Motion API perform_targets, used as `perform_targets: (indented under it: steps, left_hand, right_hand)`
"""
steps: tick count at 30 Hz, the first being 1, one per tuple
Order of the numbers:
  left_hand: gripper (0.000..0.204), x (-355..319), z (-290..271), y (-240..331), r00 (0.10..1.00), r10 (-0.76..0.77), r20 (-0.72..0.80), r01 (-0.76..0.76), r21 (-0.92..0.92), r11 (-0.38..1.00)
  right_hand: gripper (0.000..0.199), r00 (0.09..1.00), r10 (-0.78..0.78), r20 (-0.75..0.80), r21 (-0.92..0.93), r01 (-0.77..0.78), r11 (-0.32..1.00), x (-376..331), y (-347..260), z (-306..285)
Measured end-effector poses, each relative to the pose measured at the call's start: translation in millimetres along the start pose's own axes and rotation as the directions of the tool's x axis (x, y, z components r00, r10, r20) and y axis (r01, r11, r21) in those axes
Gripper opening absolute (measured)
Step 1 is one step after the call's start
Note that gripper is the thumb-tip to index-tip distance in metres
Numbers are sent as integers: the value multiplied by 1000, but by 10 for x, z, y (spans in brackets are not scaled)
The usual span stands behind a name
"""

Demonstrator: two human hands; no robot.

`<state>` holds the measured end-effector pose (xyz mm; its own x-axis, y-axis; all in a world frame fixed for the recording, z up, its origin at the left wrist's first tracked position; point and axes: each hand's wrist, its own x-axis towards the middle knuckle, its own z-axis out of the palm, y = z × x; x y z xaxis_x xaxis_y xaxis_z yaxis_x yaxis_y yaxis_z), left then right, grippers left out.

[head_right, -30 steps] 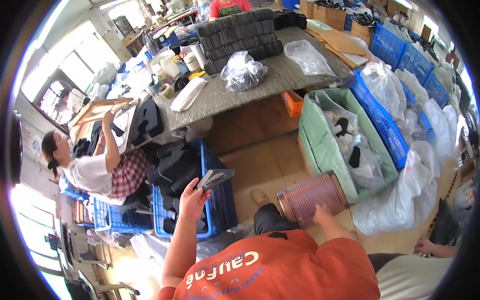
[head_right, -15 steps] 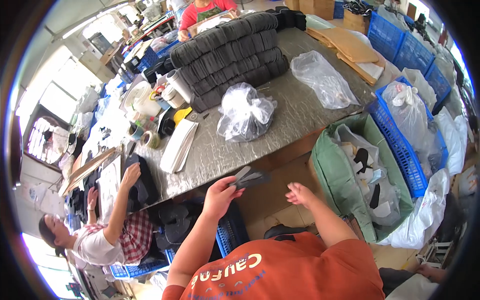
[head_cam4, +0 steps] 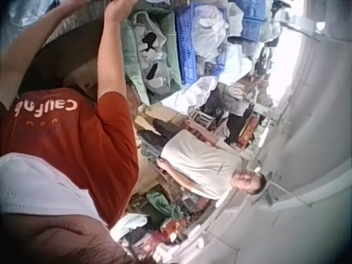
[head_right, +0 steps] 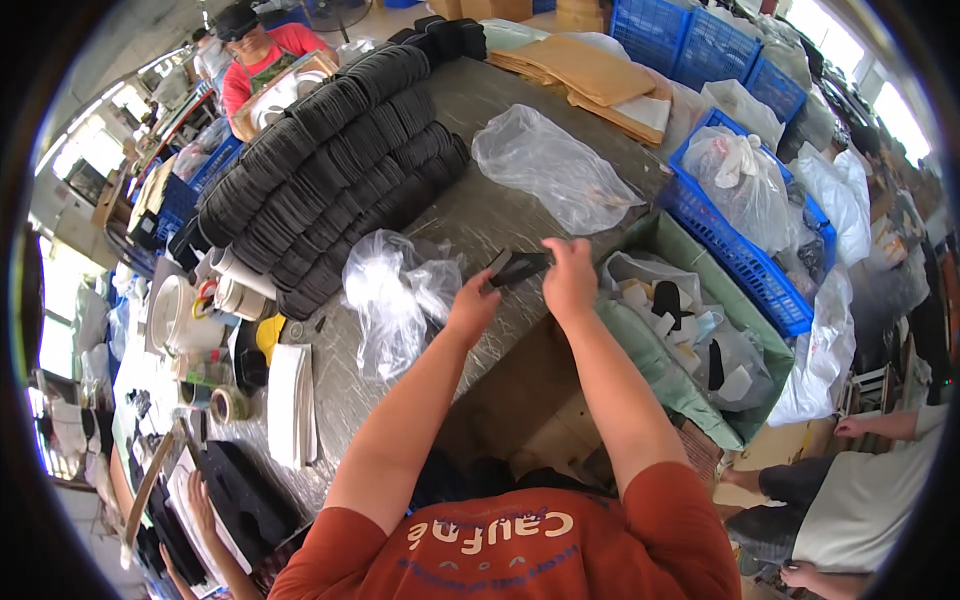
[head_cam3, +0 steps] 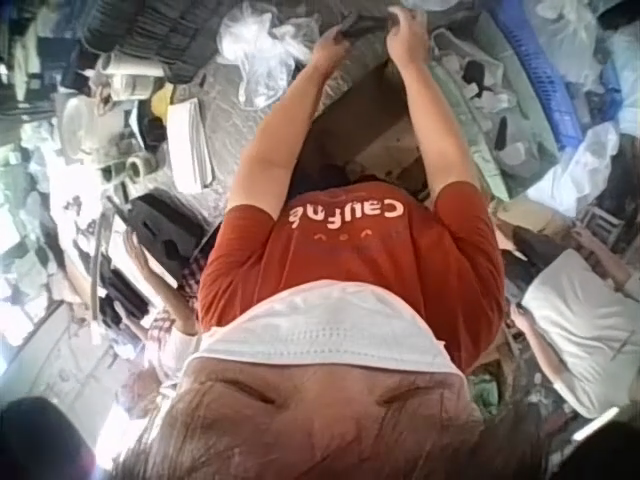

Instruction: Gathering Various shoe parts from bins and putting them into plastic bags.

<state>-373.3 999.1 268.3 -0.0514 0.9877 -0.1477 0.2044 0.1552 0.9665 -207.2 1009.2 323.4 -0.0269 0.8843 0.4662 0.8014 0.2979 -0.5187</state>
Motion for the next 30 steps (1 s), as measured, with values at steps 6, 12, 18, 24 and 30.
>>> perform_targets:
  steps: [6, 12, 18, 24, 30]
  left_hand:
    - [21, -763, -416, 360, 867, 415, 277, -441, 38, 897]
    - [32, -734, -1428, 699, 832, 554, -9, -410, 664, 626]
    - [30, -491, -1724, 355, 991, 133, -5, -97, 654, 750]
    - [18, -899, -1779, 453, 839, 540, -66, -296, 777, 556]
    - [37, -651, -1492, 269, 962, -109, -250, 208, 415, 886]
  right_hand:
    - [22, 989, 140, 49, 236, -147, 960, -561, -51, 50]
    - [28, 1000, 2, 9, 435, -6, 900, -312, -1238, 259]
    - [23, 971, -61, 230, 550, -78, 831, -78, -1127, 619]
    - [23, 911, -356, 206, 477, 224, 850, -603, -1219, 500]
    - [15, 832, -511, 217, 661, 260, 704, -669, -1488, 625]
